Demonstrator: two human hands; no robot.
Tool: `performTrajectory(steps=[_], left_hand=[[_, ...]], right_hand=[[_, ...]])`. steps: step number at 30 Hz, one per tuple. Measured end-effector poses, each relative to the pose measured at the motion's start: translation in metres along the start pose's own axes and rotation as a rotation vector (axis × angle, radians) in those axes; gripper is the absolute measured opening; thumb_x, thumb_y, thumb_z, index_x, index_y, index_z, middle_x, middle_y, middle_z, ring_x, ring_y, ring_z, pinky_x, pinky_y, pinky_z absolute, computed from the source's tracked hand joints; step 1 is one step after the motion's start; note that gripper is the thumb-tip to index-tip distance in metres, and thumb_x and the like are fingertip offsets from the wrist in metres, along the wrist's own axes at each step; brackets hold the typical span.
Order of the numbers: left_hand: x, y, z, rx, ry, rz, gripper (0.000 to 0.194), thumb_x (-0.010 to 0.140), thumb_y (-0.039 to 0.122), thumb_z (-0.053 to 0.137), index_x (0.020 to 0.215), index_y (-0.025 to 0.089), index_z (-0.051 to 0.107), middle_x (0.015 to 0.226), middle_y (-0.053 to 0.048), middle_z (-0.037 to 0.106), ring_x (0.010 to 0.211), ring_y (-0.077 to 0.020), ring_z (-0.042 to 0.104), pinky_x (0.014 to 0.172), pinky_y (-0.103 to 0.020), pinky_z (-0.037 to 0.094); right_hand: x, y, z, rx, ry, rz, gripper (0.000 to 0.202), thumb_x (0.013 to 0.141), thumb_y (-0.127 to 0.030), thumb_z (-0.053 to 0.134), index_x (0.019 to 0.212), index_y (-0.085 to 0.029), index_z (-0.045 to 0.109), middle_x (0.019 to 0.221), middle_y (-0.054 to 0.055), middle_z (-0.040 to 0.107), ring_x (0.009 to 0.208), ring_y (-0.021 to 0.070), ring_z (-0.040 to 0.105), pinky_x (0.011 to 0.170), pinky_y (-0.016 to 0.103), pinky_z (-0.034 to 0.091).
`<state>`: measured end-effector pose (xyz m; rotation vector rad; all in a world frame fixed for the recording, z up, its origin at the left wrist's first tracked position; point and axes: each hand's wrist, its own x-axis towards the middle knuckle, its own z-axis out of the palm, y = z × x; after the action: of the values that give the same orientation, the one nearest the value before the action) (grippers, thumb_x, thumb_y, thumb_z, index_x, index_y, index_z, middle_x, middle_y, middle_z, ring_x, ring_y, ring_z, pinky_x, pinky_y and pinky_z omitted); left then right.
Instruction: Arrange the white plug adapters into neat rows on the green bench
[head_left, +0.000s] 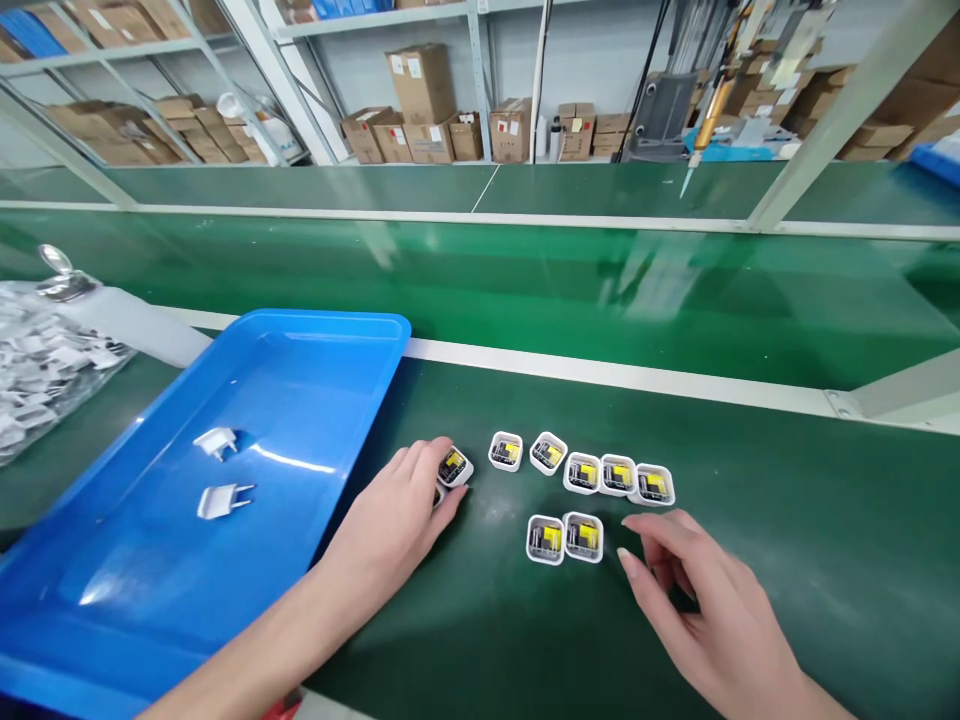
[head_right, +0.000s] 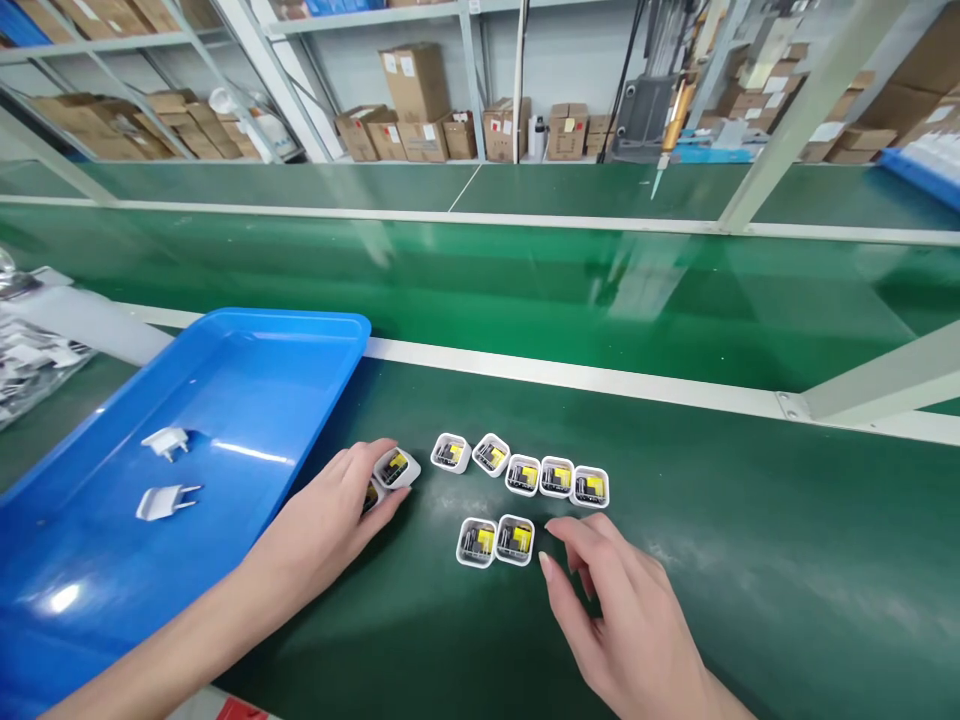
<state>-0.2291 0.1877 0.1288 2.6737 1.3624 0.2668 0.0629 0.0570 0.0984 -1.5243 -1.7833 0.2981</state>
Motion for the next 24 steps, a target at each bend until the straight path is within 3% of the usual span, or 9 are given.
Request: performTrajectory(steps=[5, 9, 12, 16, 20, 24], left_hand=[[-0.004, -0.008, -0.009, -0.213, -0.126, 0.052, 0.026, 0.109, 0.038, 0.048, 0.128, 0.021, 0.047, 0.113, -0.008, 0.06, 0.097, -0.0256, 0.064, 0.085, -0.041, 0.055], [-0.003, 0.001, -0.017, -0.335, -0.275, 0.266, 0.026, 0.111, 0.024, 0.043, 0.136, 0.023, 0.043, 0.127, -0.008, 0.058, 0.112, -0.0234, 0.059, 0.098, -0.038, 0.051], [0.004, 0.011, -0.013, -0.372, -0.337, 0.397, 0.031, 0.11, 0.021, 0.046, 0.14, 0.025, 0.042, 0.131, -0.009, 0.058, 0.119, -0.0252, 0.055, 0.102, -0.04, 0.049], [0.011, 0.022, -0.001, -0.421, -0.309, 0.407, 0.034, 0.106, 0.023, 0.059, 0.137, 0.022, 0.044, 0.125, -0.008, 0.061, 0.113, -0.0254, 0.058, 0.097, -0.039, 0.051], [0.013, 0.034, 0.012, -0.415, -0.23, 0.415, 0.036, 0.101, 0.03, 0.07, 0.13, 0.02, 0.051, 0.12, -0.007, 0.065, 0.109, -0.0247, 0.061, 0.096, -0.039, 0.052], [0.01, 0.046, 0.018, -0.396, -0.168, 0.418, 0.031, 0.105, 0.037, 0.062, 0.129, 0.019, 0.052, 0.119, -0.008, 0.065, 0.107, -0.0254, 0.062, 0.095, -0.041, 0.054]], right_hand=[[0.006, 0.004, -0.008, -0.047, 0.034, -0.043, 0.017, 0.107, -0.028, 0.051, 0.122, -0.022, 0.057, 0.086, 0.002, 0.063, 0.061, 0.0128, 0.059, 0.052, 0.025, 0.047], [0.014, 0.009, -0.016, -0.062, 0.055, -0.088, 0.014, 0.106, -0.023, 0.053, 0.12, -0.022, 0.057, 0.089, 0.003, 0.066, 0.062, 0.0122, 0.059, 0.052, 0.024, 0.048], [0.014, 0.009, -0.014, -0.085, -0.054, -0.127, 0.022, 0.107, -0.031, 0.052, 0.127, -0.023, 0.056, 0.092, 0.004, 0.069, 0.069, 0.0152, 0.066, 0.055, 0.026, 0.052], [0.007, 0.006, 0.0, -0.189, -0.208, -0.111, 0.048, 0.108, -0.054, 0.044, 0.143, -0.02, 0.048, 0.104, 0.01, 0.072, 0.073, 0.0208, 0.073, 0.051, 0.03, 0.054], [0.003, 0.005, 0.011, -0.248, -0.237, -0.147, 0.037, 0.111, -0.045, 0.035, 0.133, -0.022, 0.054, 0.11, 0.01, 0.072, 0.079, 0.022, 0.075, 0.06, 0.032, 0.059], [0.003, 0.007, 0.006, -0.251, -0.228, -0.158, 0.038, 0.11, -0.048, 0.037, 0.131, -0.022, 0.053, 0.109, 0.01, 0.071, 0.077, 0.0225, 0.074, 0.057, 0.033, 0.058]])
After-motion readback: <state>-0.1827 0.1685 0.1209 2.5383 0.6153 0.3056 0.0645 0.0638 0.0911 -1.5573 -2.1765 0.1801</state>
